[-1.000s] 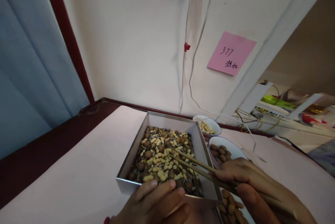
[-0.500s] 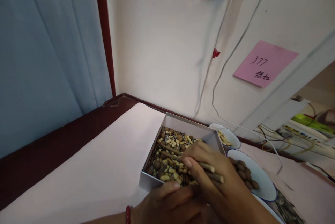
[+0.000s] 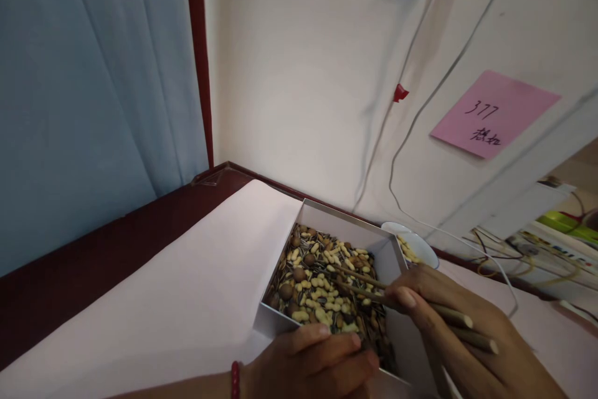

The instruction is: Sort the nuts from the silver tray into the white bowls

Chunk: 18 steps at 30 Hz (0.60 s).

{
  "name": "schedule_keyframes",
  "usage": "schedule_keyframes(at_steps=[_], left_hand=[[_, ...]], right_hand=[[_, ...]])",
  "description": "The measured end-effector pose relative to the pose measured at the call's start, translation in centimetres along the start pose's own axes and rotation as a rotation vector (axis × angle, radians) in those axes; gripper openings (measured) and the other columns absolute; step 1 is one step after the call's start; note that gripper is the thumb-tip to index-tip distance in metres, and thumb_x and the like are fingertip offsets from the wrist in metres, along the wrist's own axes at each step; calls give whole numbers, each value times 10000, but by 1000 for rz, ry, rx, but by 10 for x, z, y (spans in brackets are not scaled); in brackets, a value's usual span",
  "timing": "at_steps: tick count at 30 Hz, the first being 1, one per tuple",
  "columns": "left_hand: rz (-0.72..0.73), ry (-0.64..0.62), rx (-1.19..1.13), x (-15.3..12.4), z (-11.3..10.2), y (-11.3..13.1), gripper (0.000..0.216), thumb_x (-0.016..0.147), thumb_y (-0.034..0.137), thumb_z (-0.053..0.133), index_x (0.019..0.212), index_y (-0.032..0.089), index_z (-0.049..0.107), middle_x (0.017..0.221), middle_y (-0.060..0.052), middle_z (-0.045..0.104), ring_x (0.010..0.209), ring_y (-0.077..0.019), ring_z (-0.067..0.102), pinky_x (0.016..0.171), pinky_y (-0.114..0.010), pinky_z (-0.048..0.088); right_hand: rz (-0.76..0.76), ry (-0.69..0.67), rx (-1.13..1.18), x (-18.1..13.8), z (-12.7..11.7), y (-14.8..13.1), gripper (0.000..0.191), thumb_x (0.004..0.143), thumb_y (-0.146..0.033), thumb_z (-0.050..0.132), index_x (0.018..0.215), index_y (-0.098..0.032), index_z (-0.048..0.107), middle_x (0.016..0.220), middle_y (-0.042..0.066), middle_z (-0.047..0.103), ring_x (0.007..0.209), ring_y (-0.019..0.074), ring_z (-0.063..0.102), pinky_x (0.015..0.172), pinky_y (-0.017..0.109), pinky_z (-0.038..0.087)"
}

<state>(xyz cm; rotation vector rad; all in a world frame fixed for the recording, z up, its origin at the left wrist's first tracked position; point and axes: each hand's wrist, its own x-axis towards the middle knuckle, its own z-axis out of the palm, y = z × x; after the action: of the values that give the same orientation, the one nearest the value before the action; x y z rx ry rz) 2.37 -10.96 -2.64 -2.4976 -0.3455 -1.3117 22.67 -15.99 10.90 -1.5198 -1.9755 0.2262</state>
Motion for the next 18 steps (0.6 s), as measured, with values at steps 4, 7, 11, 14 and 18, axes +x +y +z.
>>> schedule_keyframes(at_steps=[4,7,11,14,18], left_hand=[[-8,-42,-24,1,-2,1,202,1005,330,545,1050,405,727,1340,204,633,1337,-39,459,1078,-209,370],[30,24,4,-2,6,-1,169,976,334,596,1059,407,725,1366,195,617,1359,-54,448,1054,-202,386],[81,97,57,-6,17,-5,154,953,374,627,1077,397,715,1409,189,587,1395,-73,413,1054,-194,387],[62,94,54,-5,17,-5,148,938,366,650,1067,390,717,1398,197,596,1387,-65,417,1020,-177,410],[44,23,12,-3,7,-2,189,986,326,577,1099,390,714,1366,205,620,1368,-47,433,1013,-167,425]], right_hand=[[-18,89,-42,0,-8,-1,225,1035,-324,451,922,-249,631,788,-25,659,699,89,675,581,122,527],[-11,150,-6,8,-1,1,197,1039,-327,459,983,-264,637,866,-29,671,796,88,683,646,120,529],[-10,122,88,27,20,2,232,1040,-328,461,907,-229,622,821,-16,640,774,110,638,662,195,504],[-34,100,95,41,34,2,285,1035,-332,455,838,-208,619,775,-4,618,725,125,597,641,233,467],[-53,86,101,50,45,4,279,1030,-321,456,852,-202,635,794,8,625,758,141,595,682,252,455]])
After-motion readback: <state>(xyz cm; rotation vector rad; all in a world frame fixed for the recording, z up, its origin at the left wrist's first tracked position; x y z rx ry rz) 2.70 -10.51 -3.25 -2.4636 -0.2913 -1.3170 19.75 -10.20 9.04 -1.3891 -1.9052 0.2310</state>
